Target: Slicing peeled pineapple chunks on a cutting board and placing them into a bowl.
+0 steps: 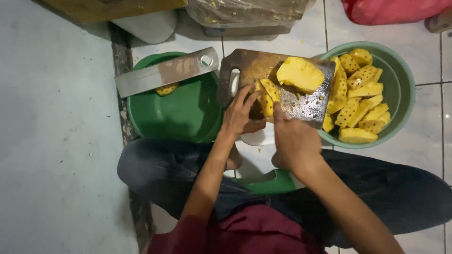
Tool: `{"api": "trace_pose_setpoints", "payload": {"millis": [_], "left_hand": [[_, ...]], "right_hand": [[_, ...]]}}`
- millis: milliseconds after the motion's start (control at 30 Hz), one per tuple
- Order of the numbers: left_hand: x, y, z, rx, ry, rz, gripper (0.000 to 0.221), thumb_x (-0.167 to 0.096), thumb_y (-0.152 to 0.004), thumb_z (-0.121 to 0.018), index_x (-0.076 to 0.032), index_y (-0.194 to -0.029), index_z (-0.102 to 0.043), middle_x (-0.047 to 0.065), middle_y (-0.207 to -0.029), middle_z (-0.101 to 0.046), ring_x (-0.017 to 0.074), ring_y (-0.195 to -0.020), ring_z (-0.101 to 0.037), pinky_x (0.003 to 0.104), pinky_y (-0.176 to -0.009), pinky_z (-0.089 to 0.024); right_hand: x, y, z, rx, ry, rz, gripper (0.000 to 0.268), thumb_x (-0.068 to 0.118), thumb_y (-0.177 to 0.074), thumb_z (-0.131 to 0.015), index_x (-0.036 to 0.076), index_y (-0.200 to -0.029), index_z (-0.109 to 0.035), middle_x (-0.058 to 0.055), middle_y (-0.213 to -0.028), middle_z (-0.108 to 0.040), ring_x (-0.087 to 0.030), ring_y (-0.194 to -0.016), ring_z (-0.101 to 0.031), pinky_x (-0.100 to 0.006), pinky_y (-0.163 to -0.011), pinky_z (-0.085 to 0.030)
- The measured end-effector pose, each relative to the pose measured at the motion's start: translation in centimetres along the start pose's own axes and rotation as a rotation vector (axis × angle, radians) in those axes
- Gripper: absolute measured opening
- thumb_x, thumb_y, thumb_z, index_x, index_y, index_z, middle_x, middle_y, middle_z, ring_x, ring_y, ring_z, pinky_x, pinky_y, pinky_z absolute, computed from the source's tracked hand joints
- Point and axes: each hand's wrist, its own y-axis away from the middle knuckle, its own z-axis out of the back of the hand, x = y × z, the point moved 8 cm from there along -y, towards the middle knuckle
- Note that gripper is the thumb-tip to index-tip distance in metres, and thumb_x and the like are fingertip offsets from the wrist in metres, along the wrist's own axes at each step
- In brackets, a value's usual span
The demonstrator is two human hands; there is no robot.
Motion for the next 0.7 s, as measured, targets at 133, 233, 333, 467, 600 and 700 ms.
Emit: {"api": "trace_pose_setpoints", "payload": {"millis": [133, 233, 333, 467, 600, 700], "left_hand": [[1.2, 0.6, -1.3, -0.05, -0.107, -0.026, 0.057, 0.017, -0.09, -0.056, -0.008, -0.141, -0.055, 0.018, -0.141, -0.049, 0.0425, -0.127, -0.056, 0.046, -0.101, -0.057], [3.1, 1.5, -3.5, -0.074, -0.051, -0.032, 0.058, 0.008, -0.087, -0.066, -0.01, -0.141, -0.055, 0.015, -0.142, -0.047, 0.0411, -0.13, -0.054, 0.045, -0.104, -0.055], [5.9, 3.1, -5.9, -0.107, -0.021, -0.032, 0.09, -0.023, -0.054, -0.081, -0.012, -0.14, -0.056, 0.017, -0.142, -0.048, 0.0409, -0.129, -0.055, 0.046, -0.108, -0.051], [5.8, 2.3, -5.6, -0.135, -0.004, -0.029, 0.082, -0.034, -0.063, -0.085, -0.015, -0.138, -0.058, 0.016, -0.141, -0.052, 0.0411, -0.124, -0.059, 0.051, -0.099, -0.055], [5.6, 2.5, -5.5, -0.136, 0.008, -0.023, 0.082, -0.031, -0.063, -0.085, -0.014, -0.138, -0.058, 0.015, -0.142, -0.051, 0.0413, -0.123, -0.059, 0.053, -0.097, -0.057], [6.1, 2.8, -6.1, -0.163, -0.037, -0.027, 0.08, -0.04, -0.065, -0.085, -0.014, -0.137, -0.06, 0.014, -0.14, -0.052, 0.0392, -0.124, -0.06, 0.05, -0.098, -0.057]], "right_hand": [[1.0, -1.2, -0.9, -0.162, -0.008, 0.058, 0.075, 0.002, -0.088, -0.05, 0.008, -0.161, -0.033, -0.027, -0.097, -0.072, -0.047, -0.087, -0.075, -0.058, -0.068, -0.061], [0.3, -0.4, -2.3, -0.215, -0.05, 0.048, 0.074, -0.001, -0.092, -0.047, 0.007, -0.163, -0.028, -0.027, -0.096, -0.07, -0.047, -0.085, -0.075, -0.059, -0.068, -0.06], [-0.6, 0.7, -5.5, 0.032, -0.149, -0.018, 0.097, 0.004, -0.085, -0.058, 0.015, -0.167, -0.007, -0.025, -0.11, -0.068, -0.048, -0.098, -0.073, -0.058, -0.08, -0.06], [-0.7, 0.2, -6.7, -0.013, -0.173, -0.04, 0.092, 0.001, -0.089, -0.048, 0.016, -0.168, -0.003, -0.024, -0.111, -0.067, -0.049, -0.097, -0.073, -0.059, -0.079, -0.059], [-0.3, -0.7, -6.5, -0.058, -0.282, 0.006, 0.089, -0.006, -0.092, -0.044, 0.018, -0.167, -0.003, -0.029, -0.113, -0.065, -0.053, -0.098, -0.07, -0.062, -0.079, -0.058], [-1.1, -1.0, -7.4, -0.022, -0.306, -0.015, 0.093, -0.003, -0.09, -0.049, 0.022, -0.167, -0.003, -0.027, -0.116, -0.064, -0.053, -0.1, -0.07, -0.063, -0.082, -0.058]]}}
